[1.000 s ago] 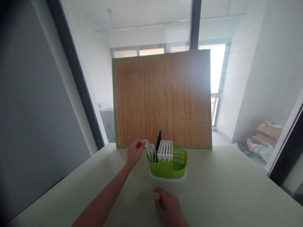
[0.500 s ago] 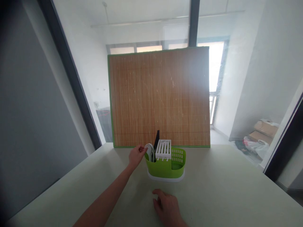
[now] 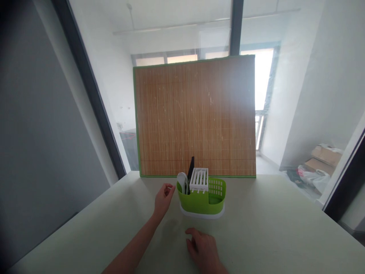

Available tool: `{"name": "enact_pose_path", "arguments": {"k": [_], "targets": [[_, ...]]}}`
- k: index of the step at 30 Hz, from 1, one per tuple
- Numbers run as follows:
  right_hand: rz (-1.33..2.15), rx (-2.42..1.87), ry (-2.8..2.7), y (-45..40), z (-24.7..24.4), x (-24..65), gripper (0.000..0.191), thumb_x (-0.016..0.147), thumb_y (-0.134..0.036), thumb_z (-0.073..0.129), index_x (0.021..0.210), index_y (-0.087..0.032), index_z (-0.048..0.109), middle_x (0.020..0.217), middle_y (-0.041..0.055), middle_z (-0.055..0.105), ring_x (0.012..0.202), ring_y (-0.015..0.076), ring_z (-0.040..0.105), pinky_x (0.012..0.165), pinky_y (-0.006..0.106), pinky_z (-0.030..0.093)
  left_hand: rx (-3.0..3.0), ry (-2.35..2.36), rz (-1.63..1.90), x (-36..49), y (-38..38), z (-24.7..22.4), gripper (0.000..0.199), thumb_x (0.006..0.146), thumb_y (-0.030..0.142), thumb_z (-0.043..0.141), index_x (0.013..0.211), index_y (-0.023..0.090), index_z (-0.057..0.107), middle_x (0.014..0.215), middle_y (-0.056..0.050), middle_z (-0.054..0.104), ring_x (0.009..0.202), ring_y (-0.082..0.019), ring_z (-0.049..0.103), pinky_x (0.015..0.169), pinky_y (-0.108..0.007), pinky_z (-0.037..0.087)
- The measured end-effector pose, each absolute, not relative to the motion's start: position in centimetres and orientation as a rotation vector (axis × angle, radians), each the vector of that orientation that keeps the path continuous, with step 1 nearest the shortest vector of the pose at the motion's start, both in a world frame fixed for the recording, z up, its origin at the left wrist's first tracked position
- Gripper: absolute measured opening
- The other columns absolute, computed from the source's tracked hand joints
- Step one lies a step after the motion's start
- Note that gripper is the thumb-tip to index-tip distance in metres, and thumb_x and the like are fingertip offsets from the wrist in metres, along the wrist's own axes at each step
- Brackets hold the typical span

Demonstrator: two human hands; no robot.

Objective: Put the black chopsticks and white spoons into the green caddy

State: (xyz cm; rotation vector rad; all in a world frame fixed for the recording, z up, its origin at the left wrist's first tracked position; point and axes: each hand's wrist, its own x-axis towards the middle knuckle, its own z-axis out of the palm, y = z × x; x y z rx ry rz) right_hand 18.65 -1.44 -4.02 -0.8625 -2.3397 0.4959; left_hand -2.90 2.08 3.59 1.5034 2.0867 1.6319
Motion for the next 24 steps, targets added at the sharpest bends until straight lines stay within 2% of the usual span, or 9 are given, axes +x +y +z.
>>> {"name": "enact_pose_path", "arguments": {"k": [8,24], "targets": [[0.511,-0.888,-2.332,-1.0,-4.3,18.4,0.020,0.085,-0.025,0.045,0.097,-0.027,0.061,0.061,-0.0036,0.064,0.056,0.0133,0.060,0.054,0.022,0.035,1.559,2.027,1.366,-0.6,-2.5,-3.0,0.029,0.084,0.044,0.041,0.070,0.019,0.049,0.056,0.004,0.047,0.054,-0.011,0.044,0.053,-0.023,0.032],[0.274,-0.841,-2.451,-2.3,-3.2,18.4,0.022,0.084,-0.021,0.047,0.102,-0.026,0.059,0.075,-0.0021,0.069,0.066,0.0164,0.064,0.059,0.025,0.035,1.622,2.110,1.339,-0.6,-2.8,-3.2,0.036,0.082,0.045,0.041,0.057,0.020,0.037,0.052,0.006,0.037,0.052,-0.010,0.035,0.053,-0.024,0.025]]}}
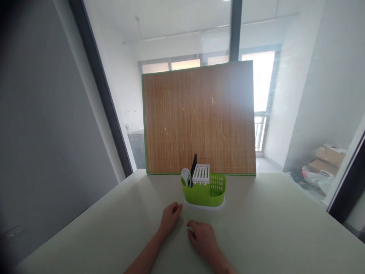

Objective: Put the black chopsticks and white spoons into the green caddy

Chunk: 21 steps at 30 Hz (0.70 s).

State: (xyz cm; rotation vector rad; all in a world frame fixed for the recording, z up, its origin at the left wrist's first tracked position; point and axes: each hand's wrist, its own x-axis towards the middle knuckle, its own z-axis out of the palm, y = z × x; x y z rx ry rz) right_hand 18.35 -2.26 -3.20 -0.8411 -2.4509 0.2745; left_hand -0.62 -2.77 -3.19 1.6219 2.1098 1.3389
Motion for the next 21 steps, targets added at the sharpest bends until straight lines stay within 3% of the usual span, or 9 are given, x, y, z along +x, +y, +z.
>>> {"name": "enact_pose_path", "arguments": {"k": [14,21], "targets": [[0.307,-0.895,-2.378,-2.1,-3.4,18.0,0.023,0.080,-0.021,0.052,0.100,-0.029,0.060,0.075,-0.0039,0.070,0.066,0.0155,0.064,0.060,0.024,0.036,1.524,2.001,1.422,-1.7,-3.1,-2.9,0.041,0.077,0.054,0.043,0.055,0.021,0.032,0.054,0.005,0.029,0.053,-0.011,0.032,0.052,-0.023,0.027],[0.143,-0.833,-2.415,-2.3,-4.0,17.8,0.021,0.080,-0.019,0.051,0.097,-0.028,0.059,0.081,-0.0035,0.070,0.071,0.0163,0.065,0.063,0.023,0.037,1.562,2.002,1.391,-1.4,-3.0,-2.8,0.044,0.075,0.059,0.041,0.055,0.021,0.031,0.053,0.005,0.030,0.053,-0.012,0.035,0.053,-0.024,0.028]]}}
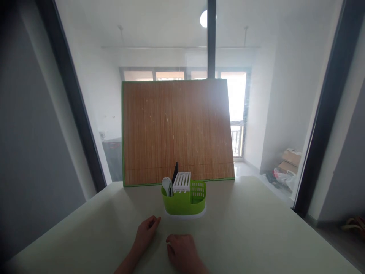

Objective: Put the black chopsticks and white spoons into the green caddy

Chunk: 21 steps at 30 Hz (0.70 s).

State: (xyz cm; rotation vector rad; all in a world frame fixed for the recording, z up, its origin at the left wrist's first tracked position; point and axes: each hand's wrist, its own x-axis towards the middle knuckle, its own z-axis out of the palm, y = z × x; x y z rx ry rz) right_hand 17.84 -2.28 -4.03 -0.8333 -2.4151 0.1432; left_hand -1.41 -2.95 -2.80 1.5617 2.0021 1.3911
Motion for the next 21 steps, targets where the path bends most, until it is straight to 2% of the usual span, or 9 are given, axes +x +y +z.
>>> {"name": "enact_pose_path", "arguments": {"k": [13,21], "targets": [[-0.016,-0.774,-2.457,-2.54,-3.57,17.90,0.015,0.077,-0.013,0.048,0.084,-0.023,0.057,0.074,-0.0017,0.068,0.066,0.0151,0.063,0.059,0.022,0.035,1.656,1.994,1.333,-1.25,-2.61,-2.72,0.040,0.077,0.054,0.041,0.055,0.021,0.035,0.053,0.004,0.037,0.054,-0.013,0.038,0.054,-0.024,0.029],[-0.055,-0.810,-2.428,-2.57,-3.48,18.35,0.018,0.080,-0.013,0.045,0.089,-0.023,0.057,0.077,-0.0014,0.067,0.068,0.0150,0.063,0.061,0.023,0.035,1.679,2.052,1.290,-1.02,-2.56,-2.76,0.039,0.078,0.052,0.041,0.056,0.020,0.040,0.053,0.004,0.042,0.053,-0.013,0.041,0.054,-0.024,0.027]]}}
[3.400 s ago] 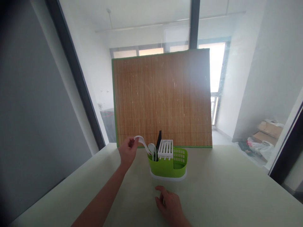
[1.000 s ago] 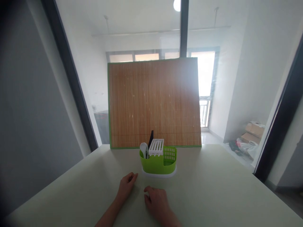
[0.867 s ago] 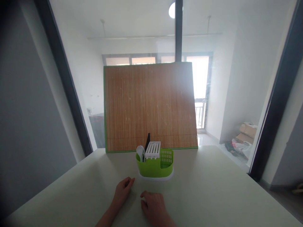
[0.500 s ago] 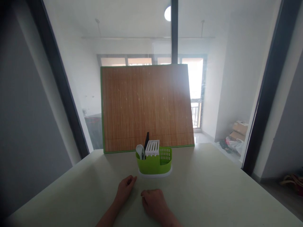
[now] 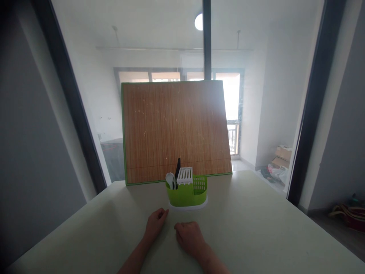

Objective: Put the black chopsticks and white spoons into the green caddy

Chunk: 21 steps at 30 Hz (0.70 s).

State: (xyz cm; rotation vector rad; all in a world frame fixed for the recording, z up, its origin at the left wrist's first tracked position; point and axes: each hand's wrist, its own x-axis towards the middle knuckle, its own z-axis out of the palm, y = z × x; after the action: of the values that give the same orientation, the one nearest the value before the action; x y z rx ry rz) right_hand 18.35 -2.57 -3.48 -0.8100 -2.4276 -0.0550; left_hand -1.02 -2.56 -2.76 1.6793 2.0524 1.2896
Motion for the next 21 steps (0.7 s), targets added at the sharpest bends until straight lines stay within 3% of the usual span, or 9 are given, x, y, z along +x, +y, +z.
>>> {"name": "enact_pose_path", "arguments": {"k": [6,12,18,21], "targets": [[-0.032,-0.840,-2.401,-2.6,-3.2,18.7,0.017,0.084,-0.015,0.044,0.090,-0.023,0.057,0.073,-0.0013,0.067,0.065,0.0151,0.062,0.058,0.023,0.033,1.708,2.129,1.176,-0.8,-2.6,-2.9,0.036,0.079,0.047,0.043,0.057,0.019,0.046,0.054,0.003,0.048,0.053,-0.012,0.043,0.053,-0.024,0.025],[-0.001,-0.830,-2.412,-2.7,-3.2,19.0,0.017,0.084,-0.016,0.043,0.089,-0.024,0.057,0.073,-0.0016,0.067,0.064,0.0153,0.062,0.058,0.024,0.033,1.612,2.074,1.333,-0.6,-2.8,-2.8,0.036,0.080,0.046,0.043,0.058,0.018,0.050,0.053,0.002,0.049,0.053,-0.012,0.045,0.053,-0.023,0.030],[0.013,-0.832,-2.404,-2.4,-3.6,18.9,0.019,0.086,-0.016,0.042,0.094,-0.025,0.056,0.074,-0.0018,0.067,0.064,0.0156,0.062,0.058,0.024,0.035,1.498,2.062,1.572,-2.9,-0.5,1.8,0.041,0.083,0.048,0.039,0.102,0.015,0.054,0.085,-0.005,0.060,0.063,-0.013,0.054,0.059,-0.024,0.042],[0.020,-0.838,-2.392,-2.3,-3.7,18.9,0.020,0.086,-0.017,0.041,0.096,-0.025,0.056,0.076,-0.0016,0.067,0.066,0.0160,0.062,0.060,0.024,0.037,1.642,1.996,1.584,-3.3,0.9,5.2,0.039,0.080,0.047,0.048,0.106,0.019,0.055,0.094,-0.004,0.059,0.064,-0.011,0.052,0.064,-0.023,0.041]]}}
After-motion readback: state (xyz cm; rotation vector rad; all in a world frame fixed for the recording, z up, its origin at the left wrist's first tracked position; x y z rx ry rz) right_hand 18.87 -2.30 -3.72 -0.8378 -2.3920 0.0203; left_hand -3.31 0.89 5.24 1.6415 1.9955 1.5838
